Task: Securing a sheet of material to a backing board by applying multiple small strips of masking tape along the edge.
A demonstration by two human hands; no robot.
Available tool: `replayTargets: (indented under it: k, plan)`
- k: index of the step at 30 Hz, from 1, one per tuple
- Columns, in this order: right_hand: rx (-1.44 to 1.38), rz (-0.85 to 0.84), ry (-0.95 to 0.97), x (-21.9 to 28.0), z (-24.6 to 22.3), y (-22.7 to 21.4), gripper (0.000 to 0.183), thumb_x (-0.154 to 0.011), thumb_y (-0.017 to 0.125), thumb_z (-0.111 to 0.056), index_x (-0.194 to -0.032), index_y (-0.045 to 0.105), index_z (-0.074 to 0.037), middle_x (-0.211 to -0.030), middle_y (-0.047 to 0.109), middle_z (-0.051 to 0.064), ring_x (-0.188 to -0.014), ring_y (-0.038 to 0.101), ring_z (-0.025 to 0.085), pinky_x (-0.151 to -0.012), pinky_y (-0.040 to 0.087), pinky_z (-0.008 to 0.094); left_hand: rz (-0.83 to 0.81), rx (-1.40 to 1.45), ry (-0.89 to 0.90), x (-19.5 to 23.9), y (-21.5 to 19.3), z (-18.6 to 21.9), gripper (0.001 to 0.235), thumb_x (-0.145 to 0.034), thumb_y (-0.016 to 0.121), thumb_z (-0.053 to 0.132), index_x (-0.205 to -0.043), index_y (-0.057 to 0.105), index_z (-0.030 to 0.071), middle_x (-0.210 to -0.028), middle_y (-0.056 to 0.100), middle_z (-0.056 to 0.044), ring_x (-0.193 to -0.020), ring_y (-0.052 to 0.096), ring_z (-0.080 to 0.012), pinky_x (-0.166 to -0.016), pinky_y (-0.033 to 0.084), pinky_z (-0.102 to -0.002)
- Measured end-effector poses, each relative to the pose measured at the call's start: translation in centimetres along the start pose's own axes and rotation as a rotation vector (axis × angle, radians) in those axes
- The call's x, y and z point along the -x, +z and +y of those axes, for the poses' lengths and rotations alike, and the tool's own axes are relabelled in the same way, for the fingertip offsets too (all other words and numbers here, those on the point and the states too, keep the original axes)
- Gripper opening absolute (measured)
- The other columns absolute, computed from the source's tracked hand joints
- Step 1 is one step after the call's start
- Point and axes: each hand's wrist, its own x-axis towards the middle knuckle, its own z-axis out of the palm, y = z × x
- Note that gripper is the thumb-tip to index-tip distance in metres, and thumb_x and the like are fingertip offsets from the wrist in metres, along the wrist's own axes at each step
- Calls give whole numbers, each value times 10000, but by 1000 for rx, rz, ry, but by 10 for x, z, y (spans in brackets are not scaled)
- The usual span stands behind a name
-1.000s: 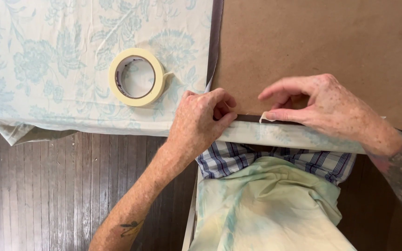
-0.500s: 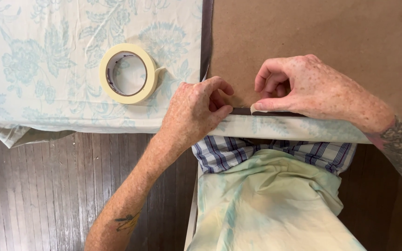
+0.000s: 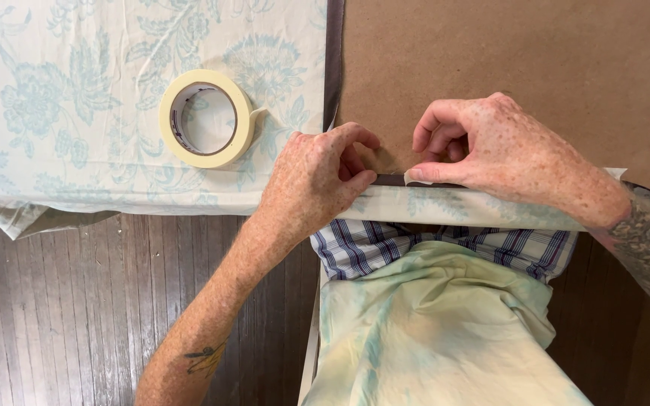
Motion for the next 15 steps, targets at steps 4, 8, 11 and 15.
replayTargets:
  k: [4, 8, 11, 15]
  plan:
    - [-5, 6, -17, 0, 3, 2, 193, -837, 850, -292, -915, 735, -158, -677, 741, -34, -627, 577, 93, -605, 468, 260, -13, -29, -18, 1, 1, -1, 256, -811, 715, 149, -1057, 659, 196, -742, 764, 149, -733, 745, -142, -802, 466, -388]
    - [2, 14, -41, -1, 5, 3, 187, -833, 855, -284, -902, 735, -157, -664, 730, -36, -622, 572, 91, -604, 469, 255, -8, -10, -9, 1, 0, 0, 250, -818, 714, 142, -1059, 659, 176, -737, 763, 143, -706, 742, -128, -770, 490, -352]
    - [9, 10, -33, -2, 6, 4, 168, -835, 845, -271, -897, 737, -158, -673, 728, -38, -642, 581, 93, -624, 481, 254, 5, -19, 8, 1, 1, -1, 274, -800, 727, 138, -1063, 658, 176, -722, 748, 123, -683, 736, -132, -748, 505, -347]
    - [-8, 30, -51, -3, 8, 5, 173, -831, 858, -263, -884, 735, -153, -655, 713, -29, -626, 576, 92, -607, 476, 252, -10, -23, -5, 0, 0, 0, 275, -800, 721, 143, -1063, 655, 185, -717, 751, 127, -691, 738, -138, -765, 494, -359]
